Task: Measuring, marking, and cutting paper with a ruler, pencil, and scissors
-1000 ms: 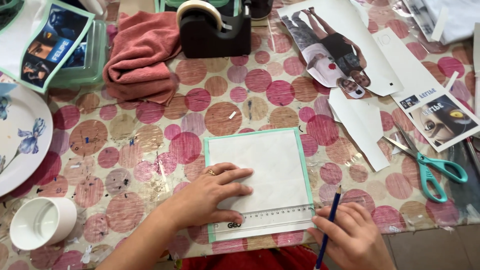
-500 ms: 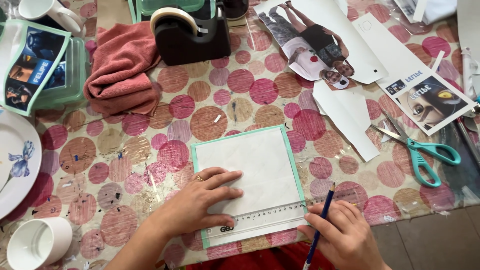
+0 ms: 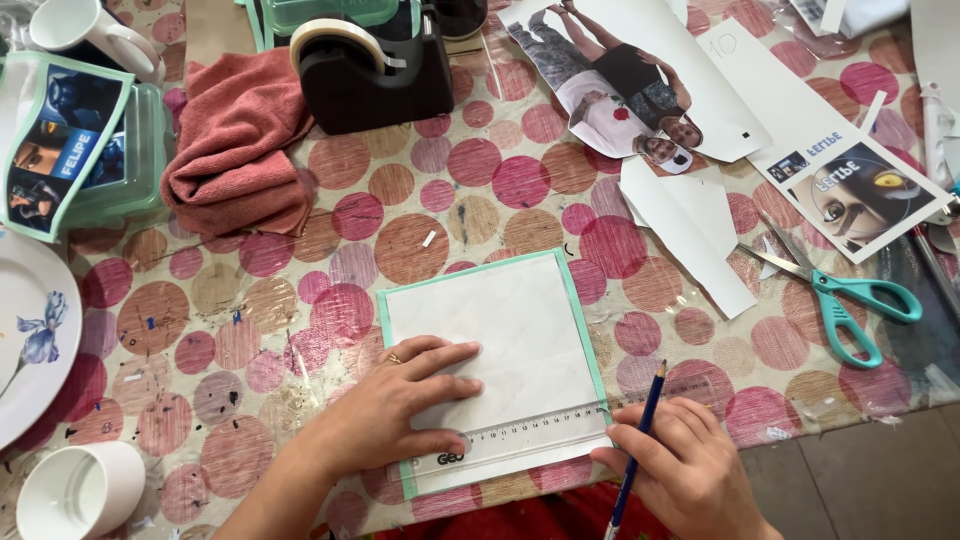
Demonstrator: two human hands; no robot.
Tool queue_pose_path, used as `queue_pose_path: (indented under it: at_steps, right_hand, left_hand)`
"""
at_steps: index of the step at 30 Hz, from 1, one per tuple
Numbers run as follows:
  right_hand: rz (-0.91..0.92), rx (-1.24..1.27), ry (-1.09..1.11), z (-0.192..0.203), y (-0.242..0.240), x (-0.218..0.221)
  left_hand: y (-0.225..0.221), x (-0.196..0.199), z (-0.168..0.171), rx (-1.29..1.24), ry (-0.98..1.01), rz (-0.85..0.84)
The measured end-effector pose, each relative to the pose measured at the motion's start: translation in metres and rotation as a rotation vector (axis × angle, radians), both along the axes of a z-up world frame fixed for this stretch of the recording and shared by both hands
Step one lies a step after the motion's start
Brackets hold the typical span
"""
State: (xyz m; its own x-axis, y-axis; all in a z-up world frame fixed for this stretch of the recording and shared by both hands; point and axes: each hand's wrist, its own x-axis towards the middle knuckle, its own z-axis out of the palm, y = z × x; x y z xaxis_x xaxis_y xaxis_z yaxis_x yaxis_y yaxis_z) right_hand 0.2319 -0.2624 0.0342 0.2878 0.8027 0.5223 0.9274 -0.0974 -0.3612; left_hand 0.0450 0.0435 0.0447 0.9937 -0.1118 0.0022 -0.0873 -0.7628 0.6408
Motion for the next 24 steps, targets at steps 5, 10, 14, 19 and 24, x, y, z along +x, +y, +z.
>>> queue_pose_path:
  at_steps: [5,10,14,19,24]
  right_hand:
    - [-0.032,0.007,-0.028,0.001,0.003,-0.001]
    - [-0.013,-0.036,0.036,0.004,0.007,0.003]
    - [-0.003,-0.066,0.075,0.003,0.008,0.010]
    - [0.014,-0.183,0.147,0.001,0.008,0.016]
    - [0.031,-0.216,0.171,0.001,0.007,0.020]
  left_hand:
    - [0.000,0.001,-0.001,-0.002,-0.005,-0.002]
    - [0.001,0.001,-0.002,-0.004,-0.044,-0.003]
    - [0.000,0.002,0.003,0.000,-0.029,-0.007]
    - [0.001,0.001,0.000,0.015,-0.057,-0.017]
    - [0.000,0.001,0.001,0.006,-0.055,-0.019]
